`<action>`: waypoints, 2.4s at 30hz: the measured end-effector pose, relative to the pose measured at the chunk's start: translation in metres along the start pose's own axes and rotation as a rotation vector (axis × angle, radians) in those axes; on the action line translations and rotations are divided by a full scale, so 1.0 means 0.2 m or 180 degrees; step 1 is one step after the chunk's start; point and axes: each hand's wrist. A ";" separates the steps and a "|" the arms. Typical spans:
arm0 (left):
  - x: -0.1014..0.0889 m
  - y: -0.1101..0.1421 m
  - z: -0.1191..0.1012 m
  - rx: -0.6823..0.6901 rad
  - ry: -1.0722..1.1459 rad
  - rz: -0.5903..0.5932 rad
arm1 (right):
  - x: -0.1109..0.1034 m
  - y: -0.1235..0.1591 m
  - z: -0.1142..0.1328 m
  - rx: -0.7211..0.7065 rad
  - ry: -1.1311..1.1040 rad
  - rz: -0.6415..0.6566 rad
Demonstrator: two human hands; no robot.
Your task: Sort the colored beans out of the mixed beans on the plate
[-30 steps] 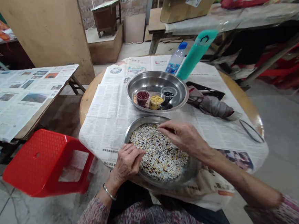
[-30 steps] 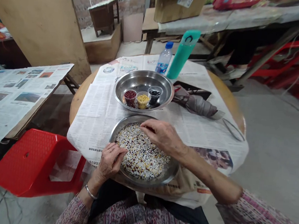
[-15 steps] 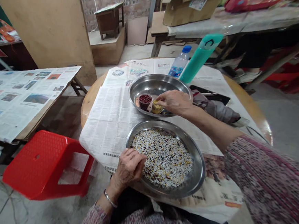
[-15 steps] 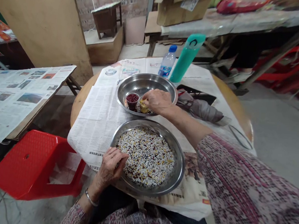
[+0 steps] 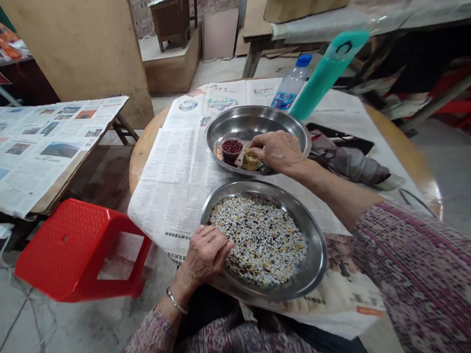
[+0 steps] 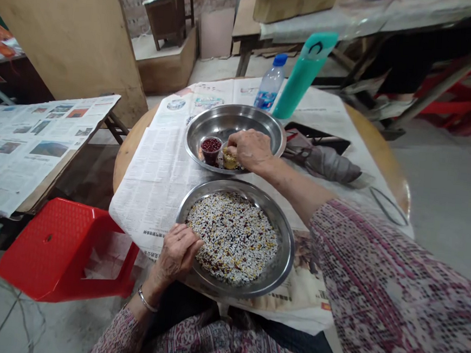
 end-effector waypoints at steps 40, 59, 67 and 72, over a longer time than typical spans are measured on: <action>-0.01 -0.01 -0.02 -0.0069 0.0074 -0.0013 | 0.23 1.02 0.34 -0.2070 -0.1128 0.0563; -0.02 0.01 0.00 -0.0081 0.0252 -0.0406 | 0.32 0.70 0.40 -0.2533 -0.0742 0.0300; 0.00 0.02 0.01 -0.0079 0.0234 -0.0488 | 0.25 0.90 0.05 -0.1452 -0.0694 -0.0595; -0.05 -0.03 -0.05 -0.0162 -0.0261 -0.0129 | 0.26 1.07 0.06 -0.0978 -0.0810 -0.0956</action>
Point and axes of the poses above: each hand's wrist, its own y-axis away from the middle knuckle, its own x-axis out of the palm, z = x × y, and after that the axes turned 9 degrees about -x, right-handed
